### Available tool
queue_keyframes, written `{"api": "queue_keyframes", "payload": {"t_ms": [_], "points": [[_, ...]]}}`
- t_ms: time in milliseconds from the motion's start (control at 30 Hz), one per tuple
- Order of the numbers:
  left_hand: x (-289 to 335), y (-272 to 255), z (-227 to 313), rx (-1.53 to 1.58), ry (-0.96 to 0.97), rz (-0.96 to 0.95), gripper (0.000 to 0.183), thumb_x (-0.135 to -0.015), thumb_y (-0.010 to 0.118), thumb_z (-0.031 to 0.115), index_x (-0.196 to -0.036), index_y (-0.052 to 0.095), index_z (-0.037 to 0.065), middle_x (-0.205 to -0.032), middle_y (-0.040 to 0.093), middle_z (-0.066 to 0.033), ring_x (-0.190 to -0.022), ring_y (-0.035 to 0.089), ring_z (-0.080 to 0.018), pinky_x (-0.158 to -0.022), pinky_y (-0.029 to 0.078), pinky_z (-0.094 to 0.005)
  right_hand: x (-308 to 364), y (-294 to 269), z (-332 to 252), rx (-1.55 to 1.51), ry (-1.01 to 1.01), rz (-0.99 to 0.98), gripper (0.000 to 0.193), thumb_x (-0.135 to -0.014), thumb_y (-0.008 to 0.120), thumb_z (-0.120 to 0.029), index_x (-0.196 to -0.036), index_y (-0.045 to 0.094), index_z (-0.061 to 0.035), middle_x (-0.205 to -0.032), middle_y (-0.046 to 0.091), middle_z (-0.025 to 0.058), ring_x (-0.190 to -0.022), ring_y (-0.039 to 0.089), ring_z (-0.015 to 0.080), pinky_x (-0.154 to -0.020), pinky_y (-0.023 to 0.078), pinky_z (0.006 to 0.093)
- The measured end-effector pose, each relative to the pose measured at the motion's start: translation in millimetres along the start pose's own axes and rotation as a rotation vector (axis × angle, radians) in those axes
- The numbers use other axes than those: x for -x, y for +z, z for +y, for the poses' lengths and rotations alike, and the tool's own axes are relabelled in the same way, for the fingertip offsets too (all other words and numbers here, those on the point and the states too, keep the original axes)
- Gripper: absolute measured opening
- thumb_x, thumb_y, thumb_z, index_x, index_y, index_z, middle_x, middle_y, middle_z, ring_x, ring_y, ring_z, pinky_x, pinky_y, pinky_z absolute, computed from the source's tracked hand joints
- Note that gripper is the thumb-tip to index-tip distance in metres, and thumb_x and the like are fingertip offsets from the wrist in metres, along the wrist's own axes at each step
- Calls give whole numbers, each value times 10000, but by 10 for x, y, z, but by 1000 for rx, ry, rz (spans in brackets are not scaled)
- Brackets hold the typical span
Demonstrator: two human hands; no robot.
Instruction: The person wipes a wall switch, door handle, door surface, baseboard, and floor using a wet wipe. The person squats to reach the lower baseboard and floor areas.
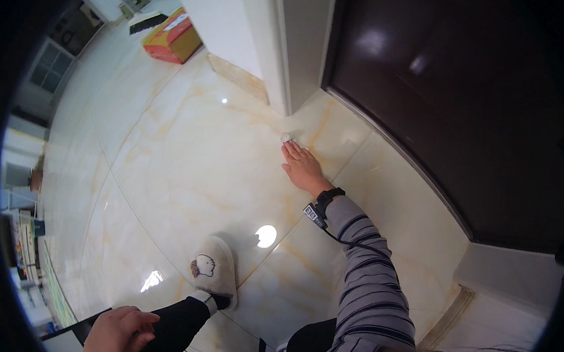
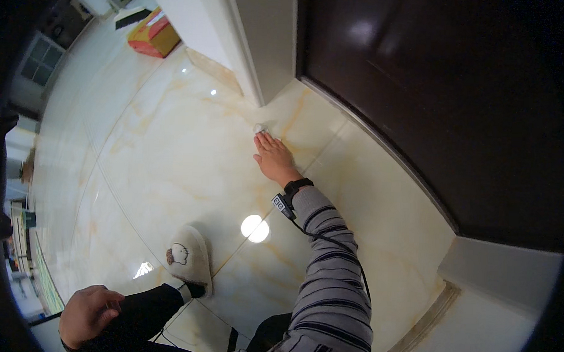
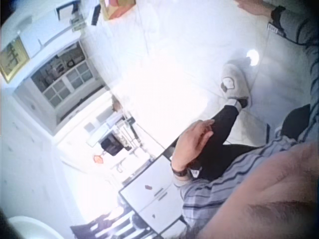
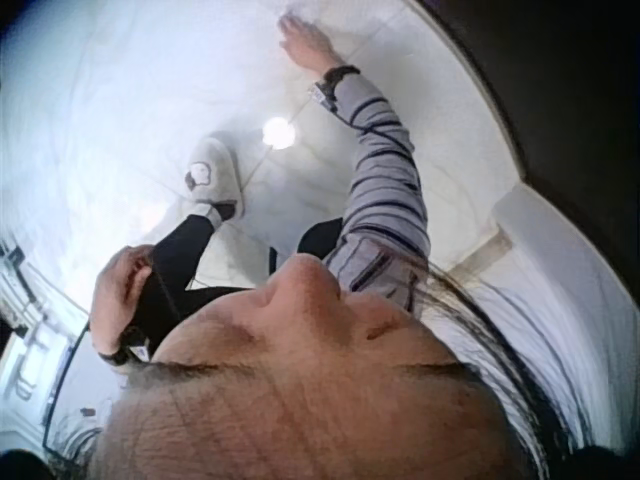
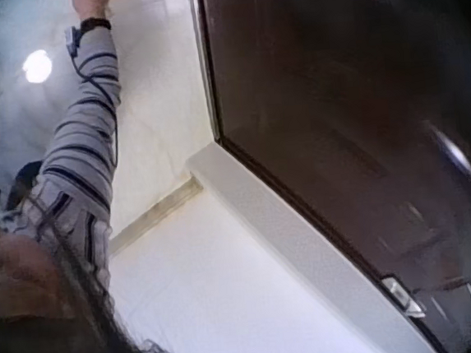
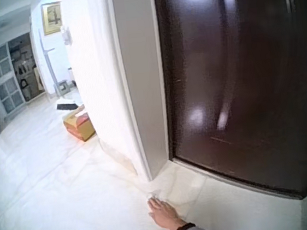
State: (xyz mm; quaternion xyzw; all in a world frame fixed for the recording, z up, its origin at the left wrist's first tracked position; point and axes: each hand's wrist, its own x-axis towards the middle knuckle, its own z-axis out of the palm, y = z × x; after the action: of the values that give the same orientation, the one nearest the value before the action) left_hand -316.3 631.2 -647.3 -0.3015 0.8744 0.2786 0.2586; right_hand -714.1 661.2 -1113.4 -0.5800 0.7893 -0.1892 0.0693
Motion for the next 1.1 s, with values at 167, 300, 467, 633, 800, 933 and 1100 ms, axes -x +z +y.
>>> {"api": "queue_keyframes", "payload": {"t_ms": [167,300,467,633,800,933,1100], "points": [[-80,38,231,-4,-12,75,231,-813,680,18,-1042,649,15,-810,663,-121,-773,660,-283,-711,513,-364,614,-477,889,78,436,164,542,-994,507,-312,-1419,450,20,-1519,399,145,-1424,332,308,-1116,327,422],[-87,14,367,-22,30,106,227,-807,671,-7,-1031,643,1,-816,660,-128,-760,657,-281,-704,509,-355,1228,-748,1371,180,829,158,626,-1047,393,-371,-1530,280,11,-1614,254,147,-1488,231,287,-1172,238,445],[-106,35,580,-28,26,72,207,-827,659,-22,-1032,638,-11,-821,651,-141,-732,650,-270,-684,506,-351,1343,-455,789,124,666,130,670,-984,498,-360,-1506,320,21,-1577,320,187,-1473,270,329,-1174,244,501],[-215,96,829,-81,99,54,202,-840,665,-17,-1040,640,-10,-833,652,-140,-730,644,-256,-682,505,-342,1593,-278,-284,-226,122,-62,639,-963,549,-306,-1503,346,-31,-1564,349,174,-1453,317,312,-1186,255,443],[-385,132,927,-144,172,32,209,-843,659,-23,-1050,644,-1,-850,663,-130,-737,643,-241,-682,503,-335,2251,-449,112,-306,291,58,607,-950,569,-288,-1478,396,-45,-1527,406,157,-1416,362,326,-1173,282,443],[-459,135,863,-153,117,53,220,-841,646,-33,-1057,647,8,-828,665,-118,-727,641,-231,-685,506,-337,3149,-942,1303,-21,848,318,462,-932,543,-182,-1353,499,4,-1386,530,193,-1309,472,351,-1092,378,443],[-417,116,685,-175,116,37,227,-829,641,-38,-1049,655,16,-807,668,-103,-715,639,-214,-678,505,-320,4498,-1357,1806,235,1521,431,582,-1047,381,-373,-1475,376,21,-1549,355,220,-1445,317,354,-1157,278,473]]}}
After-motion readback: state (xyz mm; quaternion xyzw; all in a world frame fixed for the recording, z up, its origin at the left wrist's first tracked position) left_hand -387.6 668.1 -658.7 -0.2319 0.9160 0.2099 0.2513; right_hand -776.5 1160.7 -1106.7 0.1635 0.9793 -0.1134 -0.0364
